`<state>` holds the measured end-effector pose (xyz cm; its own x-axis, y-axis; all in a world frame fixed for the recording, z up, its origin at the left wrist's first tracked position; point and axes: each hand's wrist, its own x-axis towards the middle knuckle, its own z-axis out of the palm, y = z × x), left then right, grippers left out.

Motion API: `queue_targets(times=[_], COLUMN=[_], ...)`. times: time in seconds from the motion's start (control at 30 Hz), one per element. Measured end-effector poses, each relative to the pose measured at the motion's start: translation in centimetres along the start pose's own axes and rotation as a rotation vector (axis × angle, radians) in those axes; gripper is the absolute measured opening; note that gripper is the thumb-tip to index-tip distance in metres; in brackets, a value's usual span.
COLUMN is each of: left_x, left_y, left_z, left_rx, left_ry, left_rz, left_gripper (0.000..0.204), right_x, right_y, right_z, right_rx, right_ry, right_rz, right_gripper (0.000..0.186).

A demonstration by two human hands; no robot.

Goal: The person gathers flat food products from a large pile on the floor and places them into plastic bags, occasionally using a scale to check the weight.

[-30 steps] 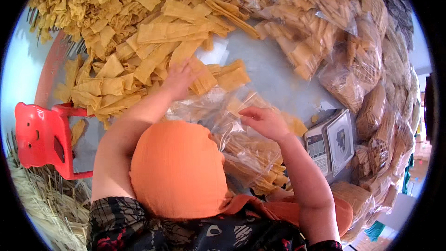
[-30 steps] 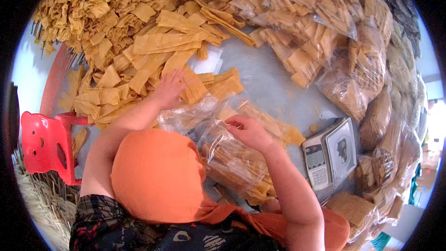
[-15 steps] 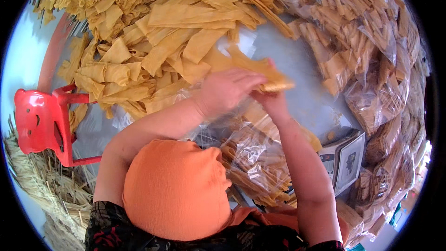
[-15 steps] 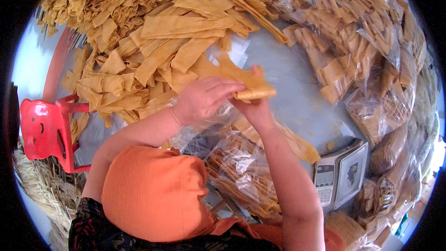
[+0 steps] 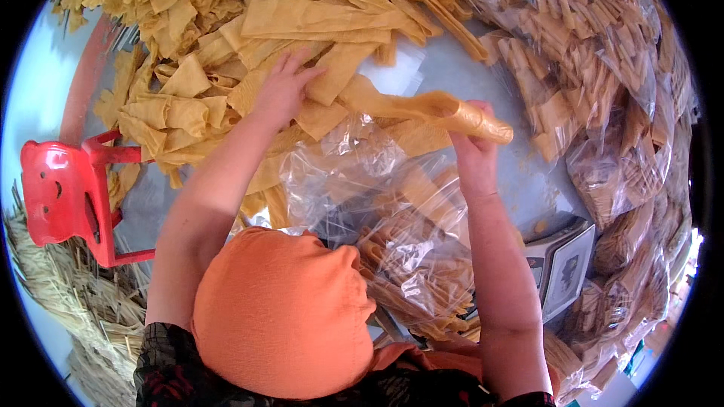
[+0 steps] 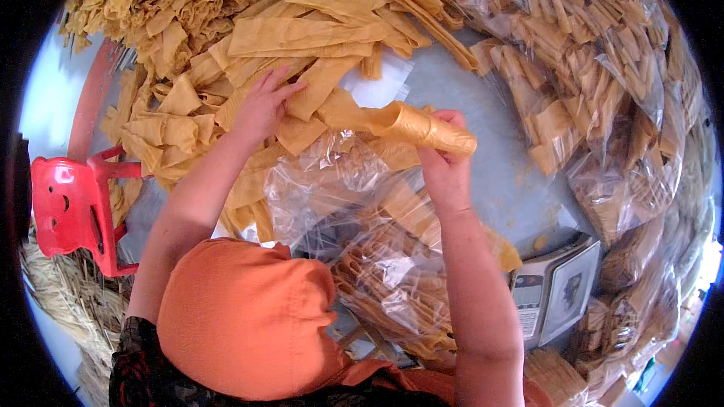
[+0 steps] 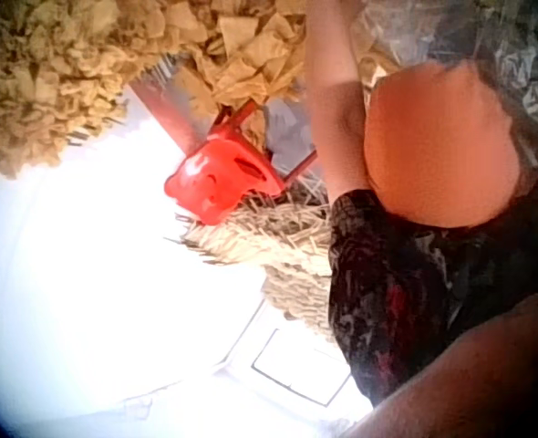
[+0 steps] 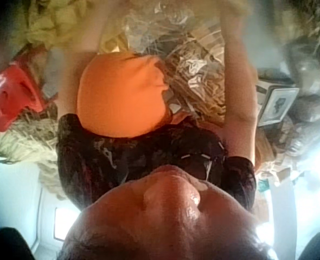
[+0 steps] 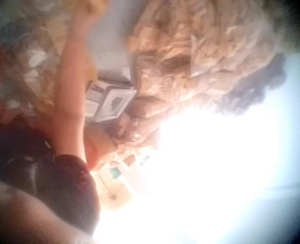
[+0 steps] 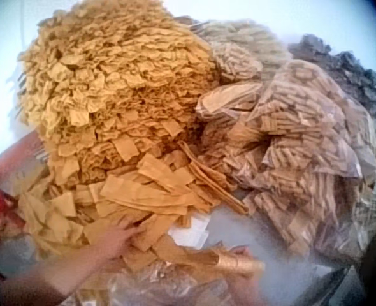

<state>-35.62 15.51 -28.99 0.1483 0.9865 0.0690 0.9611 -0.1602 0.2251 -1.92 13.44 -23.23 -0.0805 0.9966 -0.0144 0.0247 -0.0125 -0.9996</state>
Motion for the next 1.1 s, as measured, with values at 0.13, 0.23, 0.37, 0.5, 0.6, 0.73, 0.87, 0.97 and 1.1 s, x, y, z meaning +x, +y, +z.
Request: queue_targets(times=[0.13, 0.23, 0.37, 0.5, 0.6, 0.73, 0.87, 0.97, 1.1], left_x=[0.9, 0.1, 0.5, 0.7, 0.6, 0.9, 0.1, 0.1, 0.5], left_y=[0.3, 2.2, 2.9, 4.8, 11.5, 15.1, 15.7, 16.1, 17.0], left_z=[-0.1, -0.1, -0.3, -3.2, -10.3, -11.0, -10.2, -10.1, -10.2], left_rx=[-0.007, 0.034, -0.08, -0.397, -0.701, -1.039, -1.629, -1.861, -1.894], left_ry=[-0.088, -0.132, -0.13, 0.022, 0.135, 0.401, 0.273, 0.227, 0.191], left_rz=[0.12, 0.203, 0.196, 0.318, 0.567, 0.597, 0.334, 0.064, 0.123], left_gripper=[0.058, 0.055, 0.047, 0.042, 0.032, 0.03, 0.039, 0.045, 0.052], right_x=[0.8, 2.0, 2.9, 3.3, 2.8, 1.5, 0.3, -0.5, -1.0], right_y=[-0.1, -1.7, -3.4, -5.9, -6.3, -7.6, -7.2, -7.6, -4.5], right_z=[-0.5, -2.2, -3.8, -4.0, -4.0, -0.6, 2.1, 3.7, 5.3], right_rx=[0.191, 0.466, 0.576, 0.41, 0.157, -0.145, 0.14, 0.231, 0.158], right_ry=[0.162, 0.244, 0.434, 0.518, 0.394, -0.182, -0.194, -0.24, -0.12], right_rz=[0.093, 0.093, 0.028, -0.172, -0.301, -0.271, 0.062, 0.167, 0.011], right_gripper=[0.033, 0.04, 0.034, 0.034, 0.032, 0.03, 0.032, 0.04, 0.054])
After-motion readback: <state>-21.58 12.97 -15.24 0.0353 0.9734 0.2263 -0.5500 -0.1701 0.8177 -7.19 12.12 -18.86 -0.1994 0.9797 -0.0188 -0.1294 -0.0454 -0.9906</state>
